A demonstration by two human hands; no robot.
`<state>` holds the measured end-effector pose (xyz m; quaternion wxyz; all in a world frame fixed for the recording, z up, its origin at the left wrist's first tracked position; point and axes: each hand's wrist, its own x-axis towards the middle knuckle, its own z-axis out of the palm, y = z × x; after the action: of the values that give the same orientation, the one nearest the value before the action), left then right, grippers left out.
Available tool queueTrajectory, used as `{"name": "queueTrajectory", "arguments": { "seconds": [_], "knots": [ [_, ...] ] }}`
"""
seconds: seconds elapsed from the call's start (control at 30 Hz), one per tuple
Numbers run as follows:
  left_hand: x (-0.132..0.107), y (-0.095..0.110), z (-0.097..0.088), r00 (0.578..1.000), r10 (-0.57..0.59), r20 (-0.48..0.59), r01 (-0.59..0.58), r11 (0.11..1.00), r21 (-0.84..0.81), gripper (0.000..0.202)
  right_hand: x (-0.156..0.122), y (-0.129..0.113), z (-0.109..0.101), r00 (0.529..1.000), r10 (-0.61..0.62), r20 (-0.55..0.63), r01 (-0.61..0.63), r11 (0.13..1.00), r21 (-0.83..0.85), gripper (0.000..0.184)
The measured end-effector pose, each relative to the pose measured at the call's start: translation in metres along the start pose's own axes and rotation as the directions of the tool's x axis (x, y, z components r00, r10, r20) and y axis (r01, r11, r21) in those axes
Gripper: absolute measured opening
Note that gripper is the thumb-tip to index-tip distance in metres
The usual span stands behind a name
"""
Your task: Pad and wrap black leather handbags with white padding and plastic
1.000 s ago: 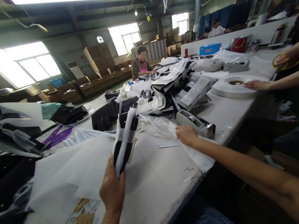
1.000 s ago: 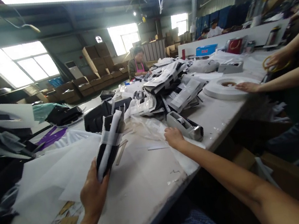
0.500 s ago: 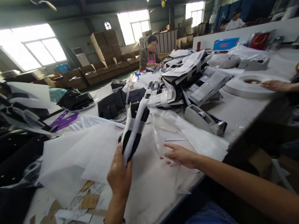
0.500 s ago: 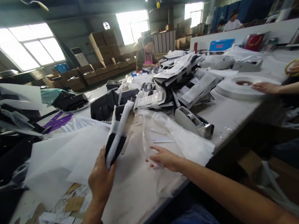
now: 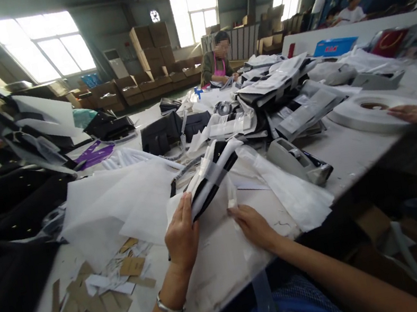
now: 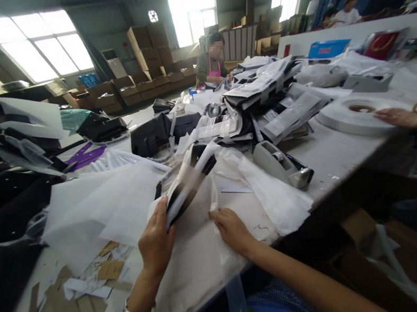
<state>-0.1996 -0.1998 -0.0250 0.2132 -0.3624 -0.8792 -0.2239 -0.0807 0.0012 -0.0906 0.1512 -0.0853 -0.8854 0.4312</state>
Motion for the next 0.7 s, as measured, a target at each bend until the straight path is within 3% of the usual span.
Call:
{"name": "queueTrajectory", "arguments": {
  "seconds": [0.13, 0.2, 0.23, 0.33, 0.4, 0.47, 0.53, 0.6, 0.7],
  "knots": [
    [-0.001, -0.002, -0.004, 1.0, -0.012, 0.006, 0.012, 1.0, -0.02, 0.08, 0.015, -0.002, -0.01, 0.988, 0.072, 0.137, -0.092, 0.985, 0.147, 0.043],
    [-0.003, -0.003, -0.004, 1.0, -0.014, 0.001, 0.014, 1.0, -0.018, 0.081, 0.018, -0.007, -0.02, 0.975, 0.14, 0.173, -0.15, 0.988, 0.043, 0.053],
    [-0.004, -0.002, -0.004, 1.0, -0.014, -0.001, 0.014, 1.0, -0.012, 0.081, 0.018, -0.01, -0.024, 0.979, 0.156, 0.135, -0.147, 0.986, -0.075, 0.058],
    [-0.008, -0.001, -0.001, 1.0, -0.007, -0.004, 0.007, 1.0, 0.003, 0.083, 0.007, -0.016, -0.028, 1.0, -0.023, -0.012, 0.015, 0.896, -0.443, 0.055],
    [-0.01, 0.0, 0.0, 1.0, 0.0, -0.003, 0.0, 1.0, 0.004, 0.084, -0.003, -0.015, -0.021, 0.983, -0.171, 0.058, 0.176, 0.828, -0.532, 0.049],
    [-0.01, 0.001, 0.0, 1.0, 0.009, -0.005, -0.009, 1.0, 0.003, 0.084, -0.012, -0.011, -0.011, 0.963, -0.202, 0.177, 0.266, 0.81, -0.523, 0.053],
    [-0.009, 0.002, -0.001, 1.0, 0.014, -0.005, -0.014, 1.0, 0.005, 0.083, -0.014, -0.006, -0.001, 0.958, -0.154, 0.243, 0.26, 0.825, -0.503, 0.059],
    [-0.008, 0.003, -0.002, 1.0, 0.017, -0.009, -0.017, 1.0, 0.006, 0.082, -0.009, -0.003, 0.005, 0.954, -0.116, 0.275, 0.241, 0.844, -0.479, 0.06],
    [-0.01, 0.007, -0.003, 0.999, 0.034, -0.029, -0.034, 0.999, 0.007, 0.082, 0.006, -0.005, 0.006, 0.911, -0.167, 0.378, 0.32, 0.863, -0.391, 0.056]
  ]
}}
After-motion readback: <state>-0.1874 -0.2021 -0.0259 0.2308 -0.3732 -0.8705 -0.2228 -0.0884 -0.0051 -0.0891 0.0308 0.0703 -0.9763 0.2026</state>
